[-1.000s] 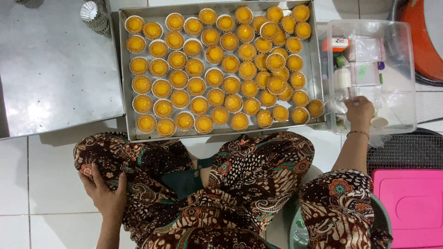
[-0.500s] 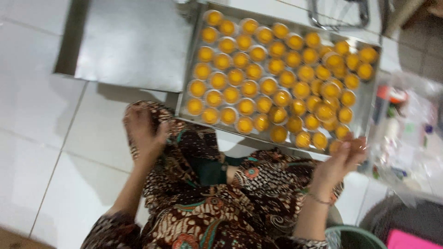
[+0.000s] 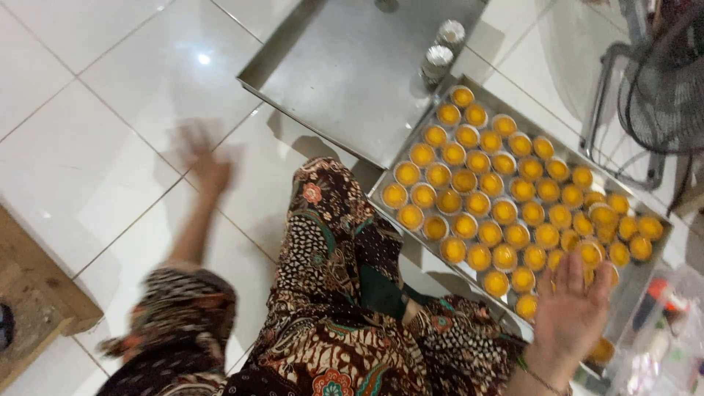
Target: The person places individual yellow pastries into small clear plastic bags and then uses a stapler to seal the bags.
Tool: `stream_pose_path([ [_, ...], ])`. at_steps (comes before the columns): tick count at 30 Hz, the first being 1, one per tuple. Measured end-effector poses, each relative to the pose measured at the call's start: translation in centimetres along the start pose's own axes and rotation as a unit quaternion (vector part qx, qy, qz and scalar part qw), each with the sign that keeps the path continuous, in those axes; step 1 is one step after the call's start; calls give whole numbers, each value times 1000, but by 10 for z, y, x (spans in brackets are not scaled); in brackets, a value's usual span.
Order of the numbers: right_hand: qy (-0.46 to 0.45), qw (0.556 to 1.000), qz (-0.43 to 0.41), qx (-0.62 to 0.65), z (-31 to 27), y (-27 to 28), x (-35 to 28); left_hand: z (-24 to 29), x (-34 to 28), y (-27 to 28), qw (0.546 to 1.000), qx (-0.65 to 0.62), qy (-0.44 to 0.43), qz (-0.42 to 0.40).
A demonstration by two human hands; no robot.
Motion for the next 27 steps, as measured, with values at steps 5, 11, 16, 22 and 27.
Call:
stream_pose_path([
  [5, -36, 991, 123, -42, 21, 81, 25, -264, -175, -16, 760, -414, 389, -314],
  [11, 2, 991, 110, -76, 30, 52, 36, -110, -299, 102, 653, -554, 354, -376],
  [16, 142, 975, 121, -120, -20, 108, 86, -151, -217, 19, 734, -521, 358, -249],
  [22, 392, 666, 406, -488, -80, 282, 170, -262, 18, -8, 764, -471, 385, -214],
  [27, 348, 350, 491, -718, -82, 255, 194, -218, 183, 31, 599, -660, 274, -362],
])
Point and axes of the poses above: each hand's wrist, its own x-axis towards the middle knuckle, its own y-axis out of the back of the hand, z = x × y, the point moved 7 cm from there along x, towards the middle knuckle, and after that the axes turned 13 degrees about -y, right-handed, at the moved point
